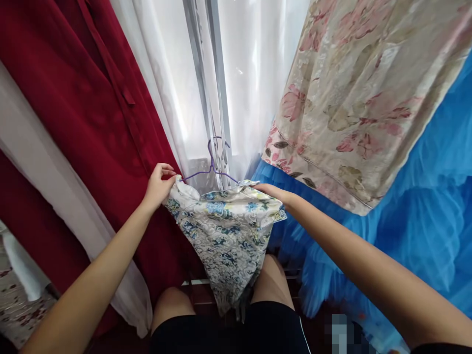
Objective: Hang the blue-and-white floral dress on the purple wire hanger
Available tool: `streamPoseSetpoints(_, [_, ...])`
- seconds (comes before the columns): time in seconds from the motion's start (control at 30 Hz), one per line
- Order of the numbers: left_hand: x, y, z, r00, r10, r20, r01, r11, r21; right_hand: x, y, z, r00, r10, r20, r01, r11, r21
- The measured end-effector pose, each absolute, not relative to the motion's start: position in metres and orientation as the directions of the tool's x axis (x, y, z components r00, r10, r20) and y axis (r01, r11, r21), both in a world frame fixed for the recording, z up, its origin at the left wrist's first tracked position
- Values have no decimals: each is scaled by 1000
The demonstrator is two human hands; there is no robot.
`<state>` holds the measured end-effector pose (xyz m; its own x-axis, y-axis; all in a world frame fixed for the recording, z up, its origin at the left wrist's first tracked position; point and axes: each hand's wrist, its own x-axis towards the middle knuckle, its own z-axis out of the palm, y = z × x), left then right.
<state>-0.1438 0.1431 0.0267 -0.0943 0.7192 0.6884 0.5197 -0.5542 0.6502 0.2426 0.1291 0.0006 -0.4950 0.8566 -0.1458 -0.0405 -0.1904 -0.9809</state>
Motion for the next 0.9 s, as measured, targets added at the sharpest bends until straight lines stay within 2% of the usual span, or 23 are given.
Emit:
streamPoseSetpoints(0.1, [-142,122,26,-123,674,729,573,-551,606,270,109,-23,-486,855,-179,-134,-276,-952])
streamPoseSetpoints(0.23, [-135,83,37,-3,715,699,637,-537,552,302,70,-48,-409,912,-20,-213,-117,-970])
streamPoseSetpoints(0.37, [-114,59,53,121,679,724,734,-552,395,316,41,-51,-286,952,103,-135,67,-989])
streamPoseSetpoints(0.5, [-97,61,58,174,666,725,806,-519,283,323,30,-53,-274,950,152,6,159,-987])
streamPoseSetpoints(0.67, [-90,74,51,165,715,679,824,-479,304,326,37,-61,-239,954,180,140,217,-966])
streamPoseSetpoints(0.8, [-88,82,48,189,710,678,817,-497,293,302,51,-58,-174,940,293,85,311,-947])
streamPoseSetpoints(0.9, [-85,84,45,198,670,716,782,-548,297,284,57,-54,-28,922,386,32,387,-922])
